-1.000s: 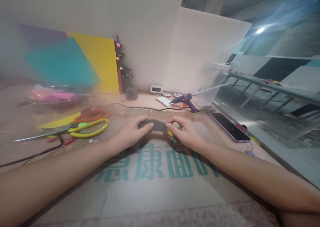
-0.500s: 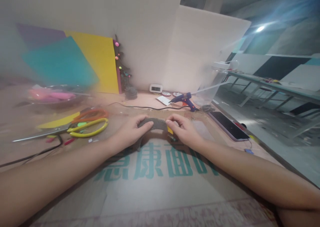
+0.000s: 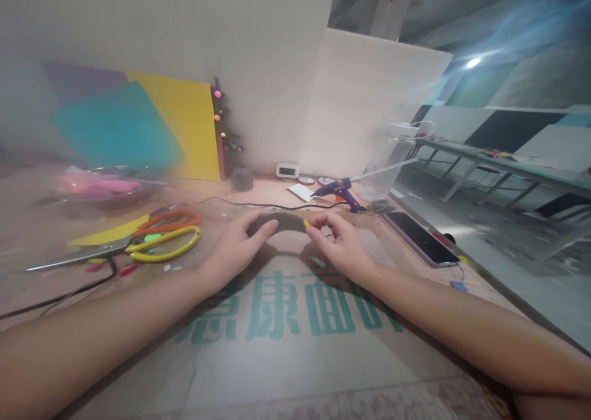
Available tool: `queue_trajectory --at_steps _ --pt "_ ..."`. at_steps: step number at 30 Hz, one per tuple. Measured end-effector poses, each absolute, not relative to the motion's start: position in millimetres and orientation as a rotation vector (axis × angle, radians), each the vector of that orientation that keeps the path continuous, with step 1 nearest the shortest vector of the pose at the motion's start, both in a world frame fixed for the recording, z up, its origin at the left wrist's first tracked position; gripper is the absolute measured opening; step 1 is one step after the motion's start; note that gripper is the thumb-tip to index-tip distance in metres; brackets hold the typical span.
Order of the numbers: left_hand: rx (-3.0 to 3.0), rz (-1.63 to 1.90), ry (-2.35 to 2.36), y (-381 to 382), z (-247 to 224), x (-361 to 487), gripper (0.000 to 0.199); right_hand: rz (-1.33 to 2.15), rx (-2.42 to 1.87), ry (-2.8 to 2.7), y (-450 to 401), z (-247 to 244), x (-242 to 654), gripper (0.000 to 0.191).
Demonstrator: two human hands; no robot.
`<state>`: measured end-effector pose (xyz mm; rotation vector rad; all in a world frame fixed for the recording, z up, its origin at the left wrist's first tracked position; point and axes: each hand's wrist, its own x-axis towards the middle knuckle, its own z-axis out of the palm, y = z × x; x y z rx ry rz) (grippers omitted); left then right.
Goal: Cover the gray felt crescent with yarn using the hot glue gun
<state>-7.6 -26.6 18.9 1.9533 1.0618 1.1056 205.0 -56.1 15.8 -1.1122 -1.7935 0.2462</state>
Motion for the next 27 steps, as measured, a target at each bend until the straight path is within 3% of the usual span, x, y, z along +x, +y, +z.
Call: queue_trajectory --at_steps 4,6,8,11,16,22,27 --pt "1.845 1.237 1.18 -17.2 11.7 -7.4 0.048 -0.017 -0.887 -1.955 -64.5 18.9 203.7 0.009" --pt "1.85 1.27 1.226 -11.5 6.9 -7.4 0.045 -0.161 -0.737 -2.071 -67.6 19.8 203.9 0.007" --pt "1.897 1.126 1.131 -8.4 3.8 -7.6 0.038 -0.285 -0.627 -2.168 -69.2 19.9 204.7 0.007" --pt "1.916 0.939 0.942 -11.4 4.1 -8.4 0.045 -0.387 -0.588 -2.241 -68.7 18.7 206.6 0.009" --pt "1.791 0.97 0.885 -24.0 9.5 -8.7 0.049 -0.423 -0.669 -2.246 -63.7 15.6 209.6 0.009" --pt "1.842 0.954 0.959 -20.5 12.3 -5.3 0.03 -0.336 -0.724 -2.289 -61.1 10.9 209.6 0.003" --pt "1.78 1.008 0.952 -15.6 12.2 -5.4 0.037 -0.102 -0.93 -2.169 -62.7 12.7 209.1 0.024"
